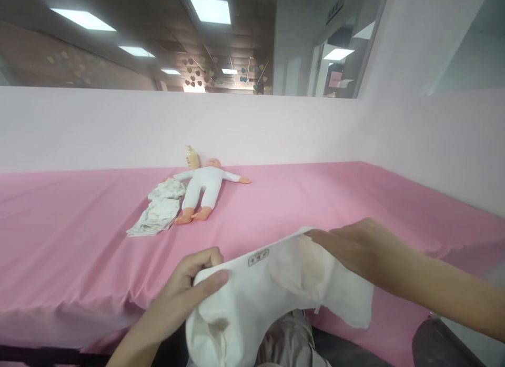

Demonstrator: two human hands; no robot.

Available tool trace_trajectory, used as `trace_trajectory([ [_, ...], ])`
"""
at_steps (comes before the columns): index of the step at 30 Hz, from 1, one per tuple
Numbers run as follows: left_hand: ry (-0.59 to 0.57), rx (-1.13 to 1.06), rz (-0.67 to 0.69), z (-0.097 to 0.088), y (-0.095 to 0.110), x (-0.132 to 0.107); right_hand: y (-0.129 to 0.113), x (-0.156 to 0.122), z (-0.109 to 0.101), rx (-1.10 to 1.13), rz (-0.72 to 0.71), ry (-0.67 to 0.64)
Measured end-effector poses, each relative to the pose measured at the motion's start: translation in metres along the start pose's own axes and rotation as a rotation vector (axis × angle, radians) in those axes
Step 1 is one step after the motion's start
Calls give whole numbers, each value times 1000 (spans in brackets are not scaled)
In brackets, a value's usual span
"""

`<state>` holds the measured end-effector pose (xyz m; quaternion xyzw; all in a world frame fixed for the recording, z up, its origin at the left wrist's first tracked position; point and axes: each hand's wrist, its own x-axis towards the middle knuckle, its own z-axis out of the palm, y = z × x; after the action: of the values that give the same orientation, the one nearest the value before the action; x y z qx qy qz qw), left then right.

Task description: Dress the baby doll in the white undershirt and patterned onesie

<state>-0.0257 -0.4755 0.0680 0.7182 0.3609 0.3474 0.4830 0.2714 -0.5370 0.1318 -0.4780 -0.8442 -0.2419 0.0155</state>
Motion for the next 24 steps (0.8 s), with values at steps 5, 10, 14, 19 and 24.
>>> trace_trajectory([
  [5,86,218,96,-14,11,12,4,8,-5,18,-18,-87],
  [10,311,912,512,-28,18,20,14,12,2,-24,-13,-79],
  [14,360,1355,704,-34,19,23,17,20,1,-22,14,-137],
  [19,217,1533,488,-35,24,36,18,37,-12,51,86,-209],
  [24,100,1333,286,-39,24,52,25,47,-14,87,71,-150],
])
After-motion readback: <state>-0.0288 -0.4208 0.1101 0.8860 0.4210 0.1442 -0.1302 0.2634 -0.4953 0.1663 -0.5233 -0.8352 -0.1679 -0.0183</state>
